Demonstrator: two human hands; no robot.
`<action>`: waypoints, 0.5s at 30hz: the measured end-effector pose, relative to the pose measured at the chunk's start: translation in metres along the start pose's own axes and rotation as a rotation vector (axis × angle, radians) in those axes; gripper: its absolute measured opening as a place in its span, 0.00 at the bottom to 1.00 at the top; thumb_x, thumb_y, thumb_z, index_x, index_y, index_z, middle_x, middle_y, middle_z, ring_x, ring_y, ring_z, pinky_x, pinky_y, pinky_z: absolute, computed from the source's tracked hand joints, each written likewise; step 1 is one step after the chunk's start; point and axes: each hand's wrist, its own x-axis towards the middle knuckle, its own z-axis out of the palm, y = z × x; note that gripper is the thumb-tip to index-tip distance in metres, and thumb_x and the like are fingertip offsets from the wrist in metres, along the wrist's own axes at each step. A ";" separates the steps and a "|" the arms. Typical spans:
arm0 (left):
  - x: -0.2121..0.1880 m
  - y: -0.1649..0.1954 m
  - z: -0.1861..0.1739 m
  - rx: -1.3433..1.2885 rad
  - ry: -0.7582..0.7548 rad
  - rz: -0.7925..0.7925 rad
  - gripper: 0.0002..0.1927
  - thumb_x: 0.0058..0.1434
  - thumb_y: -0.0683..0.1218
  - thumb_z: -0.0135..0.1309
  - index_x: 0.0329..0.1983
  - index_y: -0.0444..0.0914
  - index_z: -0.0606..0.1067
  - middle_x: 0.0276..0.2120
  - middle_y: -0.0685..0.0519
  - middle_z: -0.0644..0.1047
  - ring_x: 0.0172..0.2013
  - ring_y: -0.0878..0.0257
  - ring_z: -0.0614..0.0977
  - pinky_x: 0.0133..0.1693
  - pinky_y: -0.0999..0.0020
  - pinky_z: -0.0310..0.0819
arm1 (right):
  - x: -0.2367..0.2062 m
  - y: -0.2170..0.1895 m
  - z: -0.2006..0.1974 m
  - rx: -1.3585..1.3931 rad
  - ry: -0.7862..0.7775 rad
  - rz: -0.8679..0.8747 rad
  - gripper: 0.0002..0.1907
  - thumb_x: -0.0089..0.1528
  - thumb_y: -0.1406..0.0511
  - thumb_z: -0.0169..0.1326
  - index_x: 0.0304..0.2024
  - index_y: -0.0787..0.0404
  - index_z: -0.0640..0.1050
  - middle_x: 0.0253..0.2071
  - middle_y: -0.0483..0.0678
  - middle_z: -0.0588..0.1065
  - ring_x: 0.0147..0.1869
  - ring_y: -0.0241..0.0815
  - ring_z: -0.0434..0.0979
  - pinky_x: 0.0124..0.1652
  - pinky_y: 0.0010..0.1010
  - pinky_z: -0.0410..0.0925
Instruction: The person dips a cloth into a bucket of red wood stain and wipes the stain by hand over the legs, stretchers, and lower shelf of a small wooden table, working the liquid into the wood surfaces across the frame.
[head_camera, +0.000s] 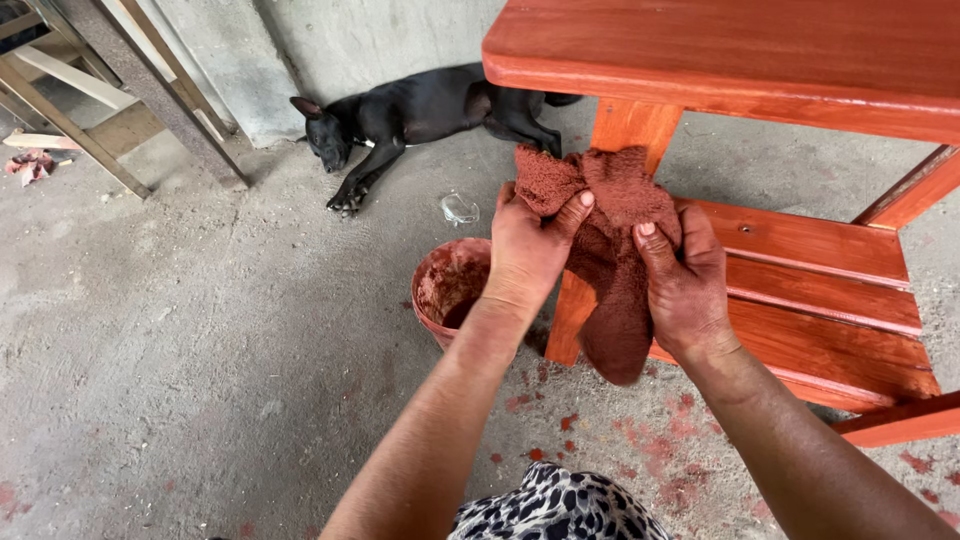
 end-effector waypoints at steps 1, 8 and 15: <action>-0.005 0.005 0.003 0.103 0.032 0.057 0.19 0.62 0.53 0.64 0.50 0.37 0.81 0.48 0.45 0.80 0.52 0.45 0.79 0.54 0.55 0.74 | 0.001 0.000 -0.005 -0.036 0.015 -0.009 0.12 0.71 0.67 0.54 0.55 0.62 0.70 0.55 0.44 0.75 0.59 0.32 0.72 0.62 0.28 0.67; -0.003 0.051 0.007 0.230 0.128 0.030 0.18 0.64 0.47 0.61 0.52 0.33 0.75 0.45 0.37 0.74 0.46 0.39 0.78 0.49 0.50 0.75 | 0.029 -0.019 -0.038 -0.080 -0.030 0.153 0.09 0.66 0.69 0.62 0.43 0.60 0.72 0.40 0.48 0.78 0.42 0.38 0.77 0.44 0.31 0.73; -0.008 0.110 0.062 -0.601 0.433 0.079 0.26 0.62 0.45 0.57 0.60 0.34 0.64 0.50 0.43 0.78 0.54 0.50 0.81 0.57 0.62 0.75 | 0.058 -0.052 -0.050 0.255 0.065 -0.084 0.09 0.70 0.70 0.64 0.41 0.62 0.74 0.42 0.47 0.78 0.45 0.38 0.79 0.52 0.33 0.75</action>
